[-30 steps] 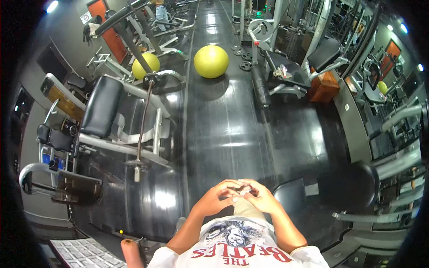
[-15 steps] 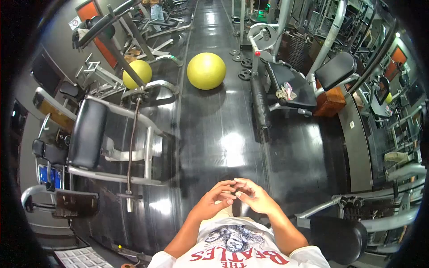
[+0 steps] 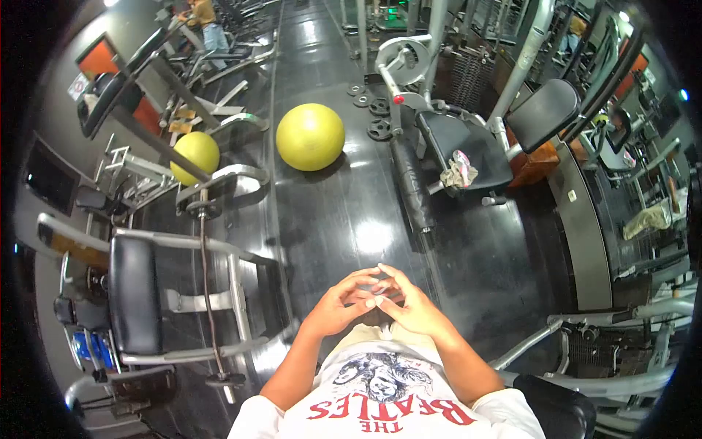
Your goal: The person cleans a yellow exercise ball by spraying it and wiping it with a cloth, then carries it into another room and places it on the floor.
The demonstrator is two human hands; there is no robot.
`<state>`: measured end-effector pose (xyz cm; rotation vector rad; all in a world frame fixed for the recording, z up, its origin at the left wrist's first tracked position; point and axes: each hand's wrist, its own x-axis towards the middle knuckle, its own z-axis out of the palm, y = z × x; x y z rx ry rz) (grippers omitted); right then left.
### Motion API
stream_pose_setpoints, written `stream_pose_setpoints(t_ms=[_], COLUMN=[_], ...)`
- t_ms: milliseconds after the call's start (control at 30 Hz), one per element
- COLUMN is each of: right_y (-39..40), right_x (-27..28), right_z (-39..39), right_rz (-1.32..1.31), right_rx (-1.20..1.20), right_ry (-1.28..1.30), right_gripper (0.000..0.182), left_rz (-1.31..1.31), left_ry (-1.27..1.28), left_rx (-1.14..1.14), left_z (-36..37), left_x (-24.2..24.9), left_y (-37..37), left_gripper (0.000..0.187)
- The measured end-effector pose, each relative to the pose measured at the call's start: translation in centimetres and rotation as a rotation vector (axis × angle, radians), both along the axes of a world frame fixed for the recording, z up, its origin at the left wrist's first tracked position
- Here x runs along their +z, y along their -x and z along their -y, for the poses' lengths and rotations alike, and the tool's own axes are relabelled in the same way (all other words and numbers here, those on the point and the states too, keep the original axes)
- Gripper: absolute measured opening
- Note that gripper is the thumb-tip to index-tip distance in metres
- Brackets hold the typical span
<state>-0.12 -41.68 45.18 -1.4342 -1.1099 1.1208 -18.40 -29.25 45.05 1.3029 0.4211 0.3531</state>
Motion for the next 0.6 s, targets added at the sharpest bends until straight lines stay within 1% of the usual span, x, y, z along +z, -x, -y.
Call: stream_pose_setpoints(t_ms=[67,133,233,300,367,433,500,600], right_y=[-1.9,-4.3,-9.5,-13.8,-19.3,-25.9,-33.4,-41.5], right_x=[-0.7,-1.7,-3.2,-5.7,-8.5,-12.2,-17.3,-18.5], right_z=[-1.6,-3.0,-5.6,-7.2,-9.9,-12.3,-14.0,-17.6], right_rz=[0.011,0.039,0.074,0.081,0.126,0.257,0.459,0.502], right_rx=[-0.028,-0.033,-0.018,-0.117,-0.253,-0.460,-0.597,-0.652], right_ry=[0.024,0.084,0.152,0.153,0.216,0.361,0.401,0.672], right_gripper=[0.069,0.069,0.069,0.067,0.064,0.065,0.077,0.092], left_rz=[-0.023,-0.020,-0.057,-0.092,-0.119,-0.210,-0.265,-0.327], left_ry=[-0.006,0.041,0.096,0.096,0.068,0.030,0.040,0.093], left_rx=[-0.020,-0.034,-0.049,-0.042,-0.016,0.040,0.113,0.226], left_z=[-1.8,-3.7,-6.2,-7.8,-9.6,-11.8,-13.7,-16.2], left_x=[-1.0,-2.7,-4.2,-4.7,-4.9,-5.3,-5.8,-5.9], left_y=[-2.5,-4.8,-8.8,-11.4,-14.2,-16.7,-19.2,-22.5], left_gripper=[0.038,0.038,0.038,0.037,0.037,0.036,0.035,0.035])
